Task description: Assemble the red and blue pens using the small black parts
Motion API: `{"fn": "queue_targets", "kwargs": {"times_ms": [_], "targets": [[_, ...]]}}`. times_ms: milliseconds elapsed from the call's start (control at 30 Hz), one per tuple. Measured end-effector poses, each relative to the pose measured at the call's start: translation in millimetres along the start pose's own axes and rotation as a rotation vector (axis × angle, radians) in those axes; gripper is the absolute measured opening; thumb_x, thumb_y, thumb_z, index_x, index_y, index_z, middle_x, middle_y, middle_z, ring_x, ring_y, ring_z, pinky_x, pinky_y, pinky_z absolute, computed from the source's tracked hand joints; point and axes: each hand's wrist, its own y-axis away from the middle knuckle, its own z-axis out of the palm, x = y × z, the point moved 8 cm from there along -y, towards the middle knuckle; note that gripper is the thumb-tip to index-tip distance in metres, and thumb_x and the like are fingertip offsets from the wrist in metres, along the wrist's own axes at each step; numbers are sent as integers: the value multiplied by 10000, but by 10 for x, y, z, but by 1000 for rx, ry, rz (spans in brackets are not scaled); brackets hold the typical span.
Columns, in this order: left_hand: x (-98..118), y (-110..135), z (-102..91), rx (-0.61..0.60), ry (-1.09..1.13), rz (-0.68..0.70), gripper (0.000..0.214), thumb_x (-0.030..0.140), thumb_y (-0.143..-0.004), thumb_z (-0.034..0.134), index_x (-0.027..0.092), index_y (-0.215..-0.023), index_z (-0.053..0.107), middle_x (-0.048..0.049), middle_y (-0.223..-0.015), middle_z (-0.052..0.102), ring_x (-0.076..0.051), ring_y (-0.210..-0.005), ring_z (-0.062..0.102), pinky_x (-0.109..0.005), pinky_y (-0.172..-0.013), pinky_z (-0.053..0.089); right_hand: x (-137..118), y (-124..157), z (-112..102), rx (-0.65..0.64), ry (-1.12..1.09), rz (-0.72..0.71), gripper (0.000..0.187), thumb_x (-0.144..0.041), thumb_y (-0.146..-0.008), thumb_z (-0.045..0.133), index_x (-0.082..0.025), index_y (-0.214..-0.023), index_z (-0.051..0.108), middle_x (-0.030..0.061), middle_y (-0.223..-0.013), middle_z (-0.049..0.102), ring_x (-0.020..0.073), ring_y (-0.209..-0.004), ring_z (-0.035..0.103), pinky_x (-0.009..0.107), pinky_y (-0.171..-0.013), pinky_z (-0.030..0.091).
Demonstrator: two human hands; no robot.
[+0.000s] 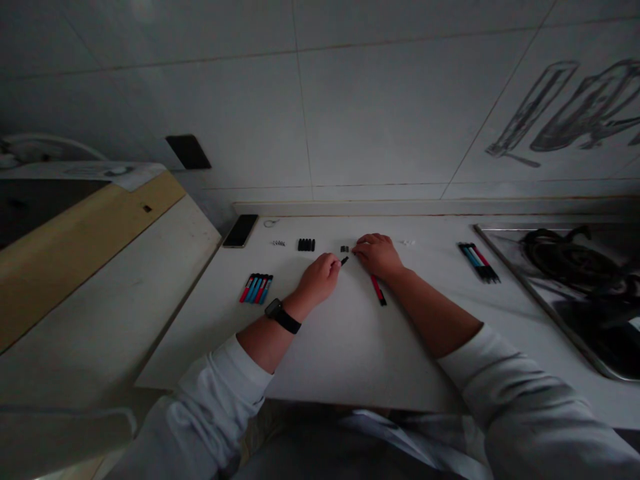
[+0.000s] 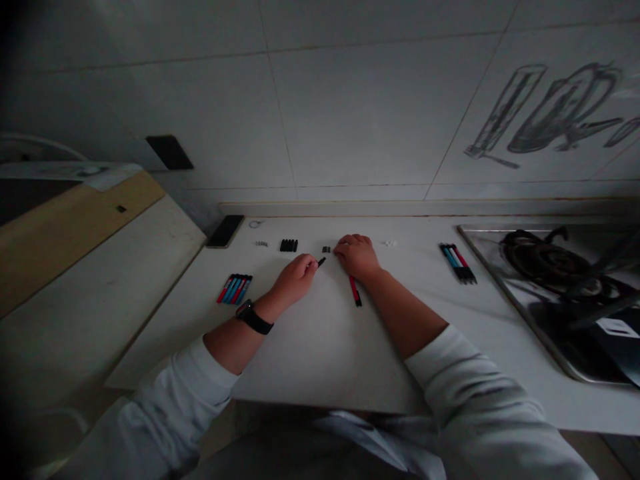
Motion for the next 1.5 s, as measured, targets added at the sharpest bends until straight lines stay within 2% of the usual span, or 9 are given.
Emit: {"fn": "queue_targets", "kwargs": {"times_ms": [167,367,533,667,833,967,1200,1367,1500], "targets": [[-1,1,3,-3,2,1,154,216,-1025,452,195,-941,579,-48,-946,641,-188,-891,597,-339,-867,490,-45,24,-14,-10,25,-26,181,-210,-946,601,-226,-961,781,112,-1090,727,298,-1080,589,465,-1000,369],[-1,1,-11,17,12,-4,115,207,-1015,489,187,-954,585,-54,-966,652,-189,-901,611,-339,-866,495,-100,100,-93,-20,34,-26,232,-200,-999,499,-195,-1026,729,122,-1029,730,271,-999,616,434,-988,394],[49,10,-51,11,58,-6,25,202,-970,600,186,-986,611,-52,-971,689,-189,-878,643,-338,-838,518,-53,225,-332,103,-135,52,268,-219,-1006,479,-199,-1112,724,135,-1048,728,269,-966,640,418,-928,461],[112,21,-71,-7,128,18,75,180,-943,651,195,-1017,646,-47,-972,728,-189,-895,680,-340,-846,545,-60,379,-434,218,-400,121,207,-286,-982,514,-220,-1004,709,103,-1022,724,241,-957,659,389,-908,506],[166,14,-93,0,177,90,159,165,-947,650,210,-1093,692,-62,-1089,757,-199,-1011,703,-368,-944,556,-30,480,-320,282,-811,306,233,-470,-904,637,-240,-941,633,45,-902,705,197,-833,662,348,-819,538],[180,9,-117,21,109,116,150,180,-961,634,211,-1085,713,-62,-1103,761,-216,-1052,692,-390,-987,535,-97,470,-232,252,-1015,330,279,-508,-870,672,-241,-917,606,43,-905,705,195,-864,670,346,-835,541],[200,16,-113,11,101,106,141,203,-950,650,216,-1078,710,-57,-1032,759,-210,-970,700,-364,-913,550,-167,475,-179,189,-1044,325,324,-548,-861,688,-237,-921,619,57,-937,727,201,-884,686,355,-849,549],[212,25,-108,9,115,101,120,205,-949,652,206,-1056,705,-55,-1008,764,-204,-942,705,-354,-881,549,-168,481,-187,201,-1004,316,318,-542,-876,672,-231,-925,630,66,-930,732,204,-877,695,361,-833,556],[233,30,-118,13,129,99,106,216,-949,657,198,-1042,704,-50,-976,765,-196,-914,707,-335,-846,550,-177,494,-217,218,-1051,325,319,-524,-840,732,-223,-916,655,64,-924,738,201,-871,697,358,-837,555]]}}
